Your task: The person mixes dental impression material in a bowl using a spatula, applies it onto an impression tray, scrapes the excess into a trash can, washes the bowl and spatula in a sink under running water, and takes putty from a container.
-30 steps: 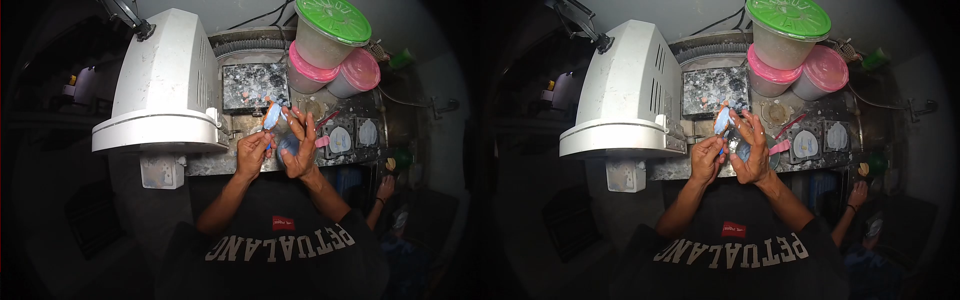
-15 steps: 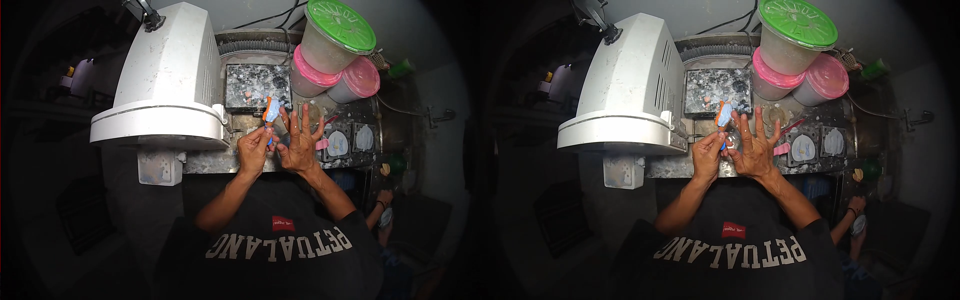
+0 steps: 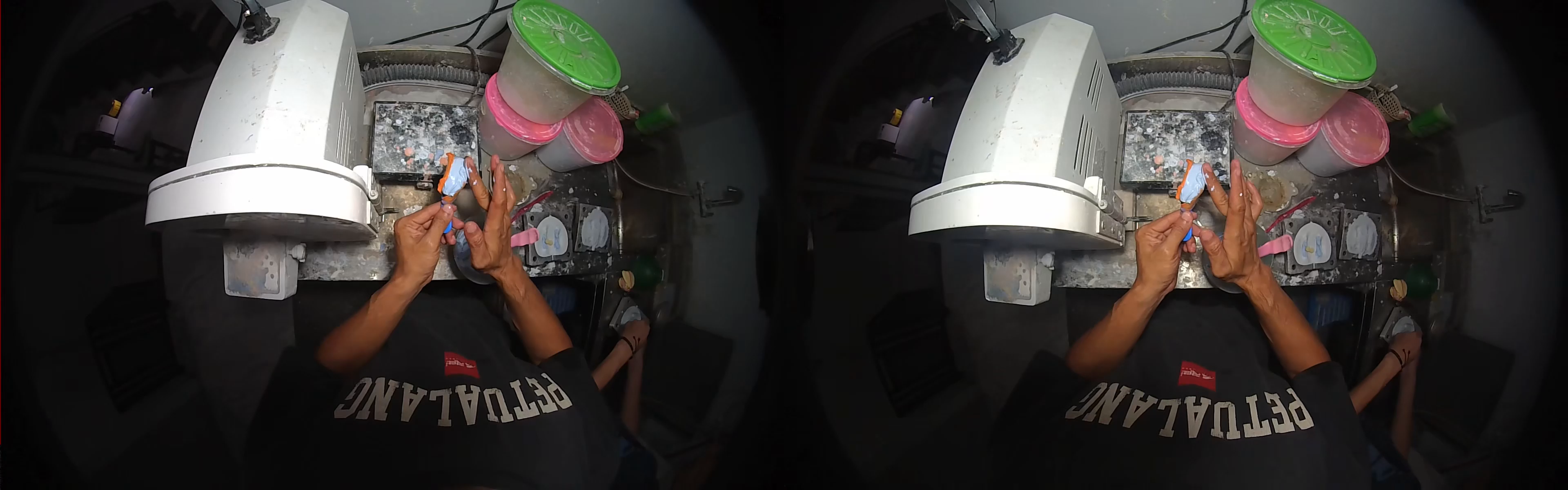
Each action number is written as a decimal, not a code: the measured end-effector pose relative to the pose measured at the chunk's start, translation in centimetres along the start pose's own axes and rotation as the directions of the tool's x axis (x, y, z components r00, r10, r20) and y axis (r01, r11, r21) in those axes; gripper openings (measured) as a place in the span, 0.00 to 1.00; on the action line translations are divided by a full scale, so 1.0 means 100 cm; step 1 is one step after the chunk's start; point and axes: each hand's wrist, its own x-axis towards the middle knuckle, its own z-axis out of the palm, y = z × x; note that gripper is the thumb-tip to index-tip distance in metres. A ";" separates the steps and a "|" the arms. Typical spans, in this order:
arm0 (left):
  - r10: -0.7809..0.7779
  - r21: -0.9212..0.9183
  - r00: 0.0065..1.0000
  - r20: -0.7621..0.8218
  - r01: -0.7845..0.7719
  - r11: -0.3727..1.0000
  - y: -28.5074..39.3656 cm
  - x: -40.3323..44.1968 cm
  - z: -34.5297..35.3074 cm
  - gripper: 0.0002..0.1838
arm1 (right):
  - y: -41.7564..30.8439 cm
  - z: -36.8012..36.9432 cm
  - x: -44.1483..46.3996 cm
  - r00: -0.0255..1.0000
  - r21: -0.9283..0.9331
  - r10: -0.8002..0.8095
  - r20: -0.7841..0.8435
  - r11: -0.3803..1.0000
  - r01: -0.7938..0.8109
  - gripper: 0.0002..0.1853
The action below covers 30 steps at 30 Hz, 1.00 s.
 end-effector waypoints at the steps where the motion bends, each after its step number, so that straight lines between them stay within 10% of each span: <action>1: -0.003 0.006 1.000 -0.006 0.003 1.000 0.000 0.001 0.000 0.13 | 0.001 0.002 -0.003 1.000 -0.042 -0.012 -0.002 0.999 0.012 0.43; 11: 0.020 -0.002 0.999 -0.034 -0.020 1.000 0.000 0.002 -0.005 0.12 | -0.015 0.000 -0.021 0.992 -0.045 -0.117 0.042 0.992 0.118 0.39; 17: 0.028 0.046 0.999 -0.042 -0.026 0.999 -0.003 -0.002 -0.009 0.12 | -0.019 0.015 0.002 0.933 0.232 0.047 -0.356 0.972 0.039 0.54; 22: 0.093 0.096 0.996 -0.012 -0.091 0.991 -0.010 -0.007 -0.014 0.10 | -0.013 0.006 0.022 0.970 0.000 0.140 -0.198 0.990 -0.143 0.75; 30: 0.068 0.148 0.998 0.017 -0.070 0.987 -0.010 -0.013 -0.018 0.11 | -0.009 -0.008 0.032 0.970 -0.025 0.197 -0.141 0.979 -0.202 0.76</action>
